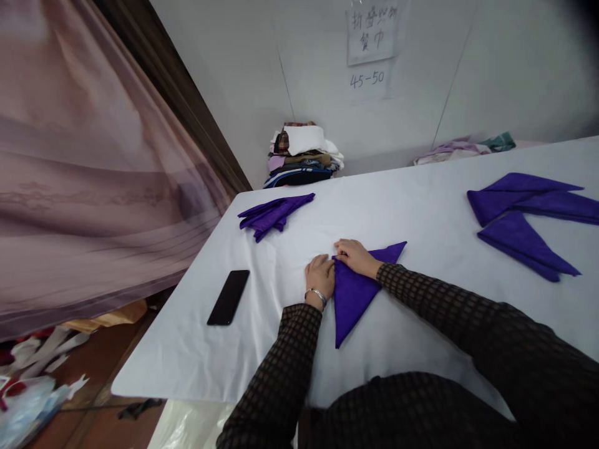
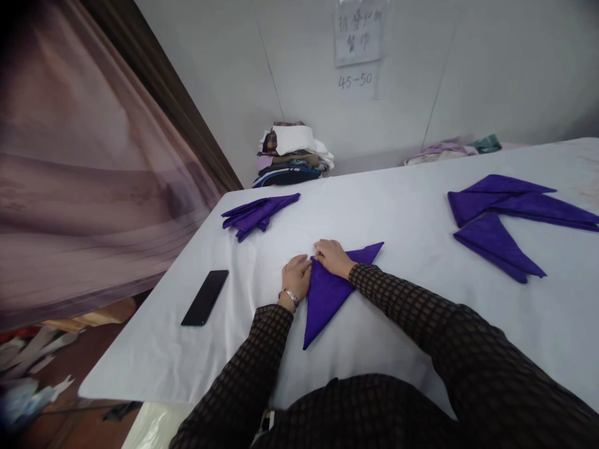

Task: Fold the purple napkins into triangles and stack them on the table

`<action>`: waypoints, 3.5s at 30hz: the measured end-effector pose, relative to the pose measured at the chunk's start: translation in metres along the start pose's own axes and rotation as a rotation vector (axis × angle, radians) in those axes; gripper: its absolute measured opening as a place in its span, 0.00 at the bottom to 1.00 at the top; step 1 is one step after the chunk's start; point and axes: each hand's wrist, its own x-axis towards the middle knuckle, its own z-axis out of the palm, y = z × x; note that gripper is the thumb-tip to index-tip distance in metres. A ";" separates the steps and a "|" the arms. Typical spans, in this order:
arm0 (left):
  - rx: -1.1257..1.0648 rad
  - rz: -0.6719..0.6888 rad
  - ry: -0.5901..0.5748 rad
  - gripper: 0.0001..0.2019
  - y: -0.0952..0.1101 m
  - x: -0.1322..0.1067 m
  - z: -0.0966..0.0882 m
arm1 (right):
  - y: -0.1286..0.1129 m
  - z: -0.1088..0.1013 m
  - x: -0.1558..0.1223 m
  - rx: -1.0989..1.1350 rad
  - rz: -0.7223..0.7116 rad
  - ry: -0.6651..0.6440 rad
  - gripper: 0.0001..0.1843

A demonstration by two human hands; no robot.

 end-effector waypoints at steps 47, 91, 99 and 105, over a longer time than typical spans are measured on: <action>0.079 0.081 -0.029 0.12 -0.004 0.003 -0.001 | 0.109 -0.094 -0.108 -0.006 0.336 0.145 0.19; 0.028 0.038 -0.072 0.13 0.003 -0.003 -0.005 | -0.020 -0.021 -0.054 -0.140 -0.158 -0.320 0.35; -0.085 0.068 -0.044 0.13 -0.005 0.001 -0.005 | -0.013 -0.016 -0.058 -0.197 -0.154 -0.294 0.36; -0.131 0.345 -0.030 0.23 -0.021 -0.029 -0.027 | -0.014 -0.017 -0.058 -0.188 -0.161 -0.279 0.35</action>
